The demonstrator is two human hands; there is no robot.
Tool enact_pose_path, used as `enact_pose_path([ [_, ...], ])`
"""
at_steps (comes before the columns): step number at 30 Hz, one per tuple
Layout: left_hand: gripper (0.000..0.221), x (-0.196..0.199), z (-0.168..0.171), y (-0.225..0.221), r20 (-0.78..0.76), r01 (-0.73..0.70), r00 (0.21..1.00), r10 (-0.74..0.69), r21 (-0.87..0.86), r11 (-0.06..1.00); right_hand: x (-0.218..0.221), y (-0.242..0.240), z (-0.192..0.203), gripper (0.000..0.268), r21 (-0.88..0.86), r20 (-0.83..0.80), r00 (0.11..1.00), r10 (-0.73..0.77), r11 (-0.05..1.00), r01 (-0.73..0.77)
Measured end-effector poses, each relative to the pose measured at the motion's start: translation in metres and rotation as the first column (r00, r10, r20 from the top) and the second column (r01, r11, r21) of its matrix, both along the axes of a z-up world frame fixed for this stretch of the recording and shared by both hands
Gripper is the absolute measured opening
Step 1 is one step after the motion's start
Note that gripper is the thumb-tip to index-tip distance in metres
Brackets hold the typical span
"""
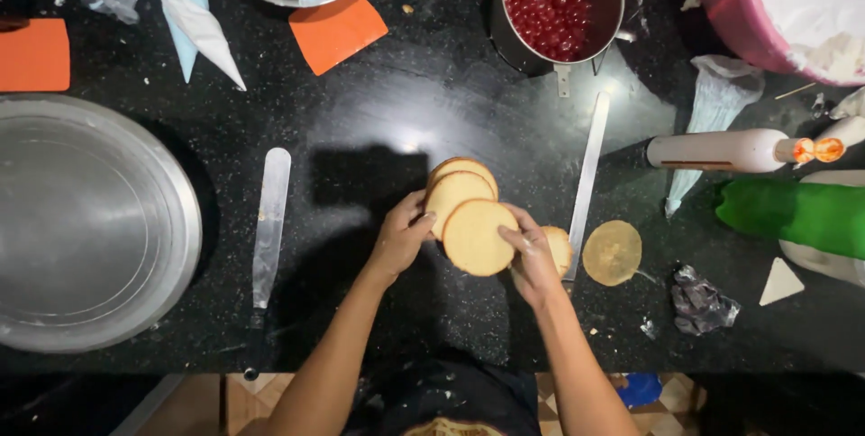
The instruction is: The person holds a round sponge cake layer steady on a dark counter and slices it horizontally with a long knife, then trims the edges. They stack the cut layers, pour syrup over them from a green plastic bottle, and carry finished frosted cakes around the worktable.
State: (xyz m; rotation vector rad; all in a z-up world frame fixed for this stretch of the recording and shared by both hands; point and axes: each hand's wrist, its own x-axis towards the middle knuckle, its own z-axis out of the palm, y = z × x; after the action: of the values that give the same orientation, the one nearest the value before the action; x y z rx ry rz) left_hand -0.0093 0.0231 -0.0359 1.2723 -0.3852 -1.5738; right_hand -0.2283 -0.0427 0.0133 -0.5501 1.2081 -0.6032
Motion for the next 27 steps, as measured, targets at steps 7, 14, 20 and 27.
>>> enact_pose_path([
  [7,0.036,0.006,0.004,0.082,-0.353,0.114,0.935,-0.021,0.243,0.963,0.016,0.059,-0.003,0.044,-0.131,-0.162,0.927,0.338,0.924,-0.360],
  [14,0.044,0.017,0.017,0.138,0.282,0.131,0.944,-0.172,0.157,0.979,0.041,-0.014,0.005,0.024,-0.535,-0.748,0.663,-0.019,0.609,-0.586],
  [20,0.052,0.056,0.047,0.150,0.463,0.177,0.860,-0.213,0.121,0.977,0.060,-0.053,-0.002,0.046,-0.492,-0.815,0.573,0.089,0.417,-0.764],
  [27,0.057,0.066,0.049,0.169,0.424,0.353,0.809,-0.407,0.203,0.913,0.059,-0.054,0.008,0.055,-0.388,-0.854,0.502,0.139,0.473,-0.791],
])
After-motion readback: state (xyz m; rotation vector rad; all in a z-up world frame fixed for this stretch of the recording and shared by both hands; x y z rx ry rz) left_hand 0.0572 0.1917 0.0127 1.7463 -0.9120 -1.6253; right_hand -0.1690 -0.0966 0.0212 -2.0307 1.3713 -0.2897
